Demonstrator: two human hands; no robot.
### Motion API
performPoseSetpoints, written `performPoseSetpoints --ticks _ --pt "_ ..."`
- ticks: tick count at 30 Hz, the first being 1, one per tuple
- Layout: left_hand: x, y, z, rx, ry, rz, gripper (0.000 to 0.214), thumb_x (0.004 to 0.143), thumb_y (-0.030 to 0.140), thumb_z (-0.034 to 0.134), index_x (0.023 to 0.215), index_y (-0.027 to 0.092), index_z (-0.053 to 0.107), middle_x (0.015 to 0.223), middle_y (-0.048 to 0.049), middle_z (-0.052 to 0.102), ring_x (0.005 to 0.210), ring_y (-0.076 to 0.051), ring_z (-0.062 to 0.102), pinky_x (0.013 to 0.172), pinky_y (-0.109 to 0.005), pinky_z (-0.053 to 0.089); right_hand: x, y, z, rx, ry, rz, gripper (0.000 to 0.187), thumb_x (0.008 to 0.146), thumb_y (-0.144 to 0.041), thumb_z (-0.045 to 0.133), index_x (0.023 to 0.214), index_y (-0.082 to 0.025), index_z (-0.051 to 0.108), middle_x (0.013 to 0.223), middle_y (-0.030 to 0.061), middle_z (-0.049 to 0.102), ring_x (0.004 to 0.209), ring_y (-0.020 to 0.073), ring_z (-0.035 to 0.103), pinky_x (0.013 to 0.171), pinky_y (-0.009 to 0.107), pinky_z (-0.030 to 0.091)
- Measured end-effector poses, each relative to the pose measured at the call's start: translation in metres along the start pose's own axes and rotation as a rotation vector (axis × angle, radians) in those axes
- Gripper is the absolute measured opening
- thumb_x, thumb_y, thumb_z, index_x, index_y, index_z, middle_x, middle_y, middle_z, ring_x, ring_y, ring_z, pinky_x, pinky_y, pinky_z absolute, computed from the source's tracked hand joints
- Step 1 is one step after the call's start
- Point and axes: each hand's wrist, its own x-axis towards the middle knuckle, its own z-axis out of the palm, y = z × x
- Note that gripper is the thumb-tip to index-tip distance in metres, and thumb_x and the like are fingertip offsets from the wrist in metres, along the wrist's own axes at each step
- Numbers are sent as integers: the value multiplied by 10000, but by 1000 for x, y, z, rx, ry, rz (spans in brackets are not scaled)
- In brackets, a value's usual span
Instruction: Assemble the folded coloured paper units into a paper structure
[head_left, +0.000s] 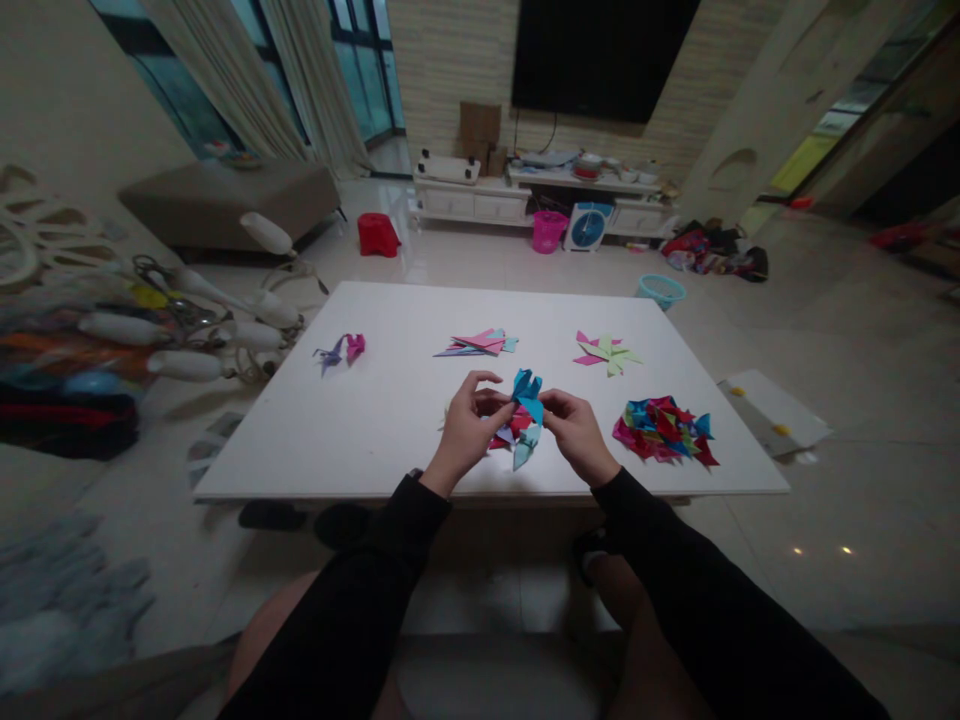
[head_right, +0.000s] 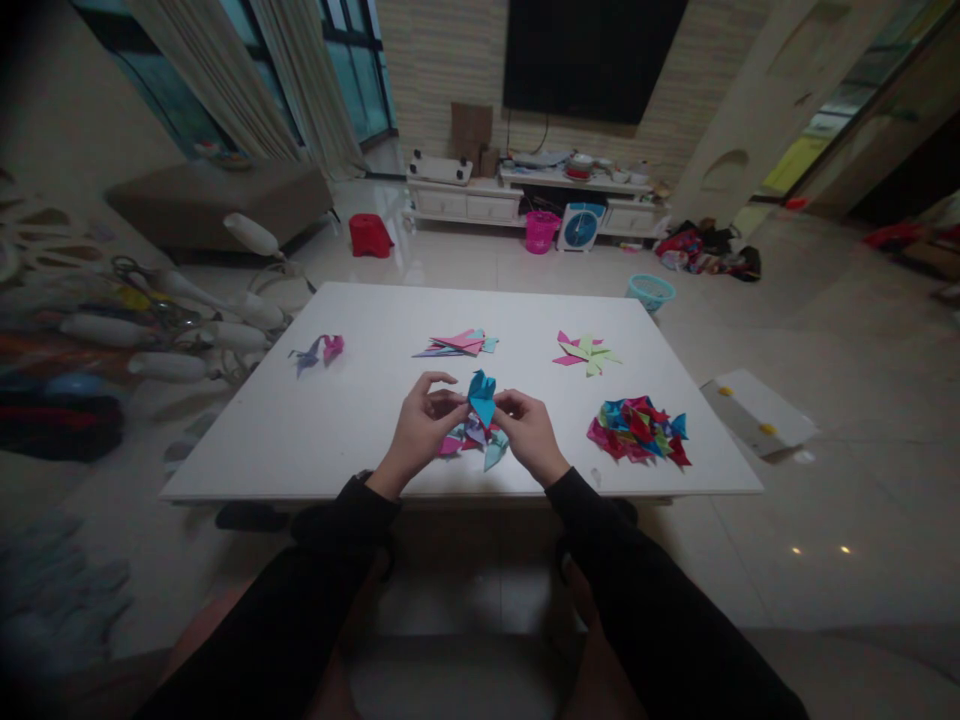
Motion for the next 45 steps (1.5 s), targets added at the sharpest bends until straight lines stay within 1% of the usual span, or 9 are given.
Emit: performPoseSetpoints --ticks 4,10,16,19,23,28,34,39,45 --pt "-2 3 -1 181 -38 94 446 828 263 727 1259 202 630 949 -43 725 816 -142 694 752 -251 555 0 0 0 -2 -4 0 336 705 -489 834 765 -186 703 743 18 688 710 162 596 691 297 487" --pt "-1 4 -2 276 -41 121 277 842 261 714 1101 164 726 903 -47 745 803 -148 686 771 -259 549 -1 -1 1 5 -4 -33 319 720 -477 833 748 -192 693 711 4 664 678 155 583 662 290 477" --pt "0 -1 -3 273 -45 124 173 834 263 724 968 154 732 862 -50 750 767 -156 692 765 -286 560 0 4 0 -31 12 -46 312 711 -478 841 745 -193 719 727 13 683 683 166 593 652 297 468" --pt "-1 -1 -3 249 -42 131 193 823 238 727 998 159 708 852 -40 736 760 -148 691 745 -277 563 0 4 0 -35 12 -52 302 717 -475 837 744 -196 723 728 17 683 683 171 594 650 302 465" --pt "-1 0 -2 181 9 134 340 780 169 737 1105 172 634 887 -29 720 761 -131 690 707 -245 557 0 2 1 -37 12 -45 298 714 -472 840 743 -199 721 731 19 680 687 175 595 645 303 463" --pt "-3 -1 1 158 63 134 347 764 182 764 1069 175 599 850 -26 724 773 -147 711 707 -250 561 0 3 1 -27 -5 -33 273 731 -449 828 771 -197 733 739 18 684 696 167 593 676 306 470" --pt "-6 3 0 426 154 308 345 805 122 710 1139 194 671 831 5 698 735 -113 676 731 -239 548 1 9 -2 -33 45 27 274 739 -388 799 930 -196 757 849 42 725 714 164 606 682 308 475" --pt "-6 -2 -3 705 110 481 355 860 66 650 1197 171 680 893 -19 688 776 -125 659 772 -264 541 1 7 -3 -46 76 26 189 745 -321 746 883 -193 732 865 35 716 709 151 615 690 304 477" --pt "-5 -7 -4 806 92 553 205 901 72 629 1080 153 686 935 -44 700 863 -157 671 818 -286 552 1 6 -3 -58 104 27 161 730 -307 721 846 -197 702 785 10 682 668 146 604 671 307 476"
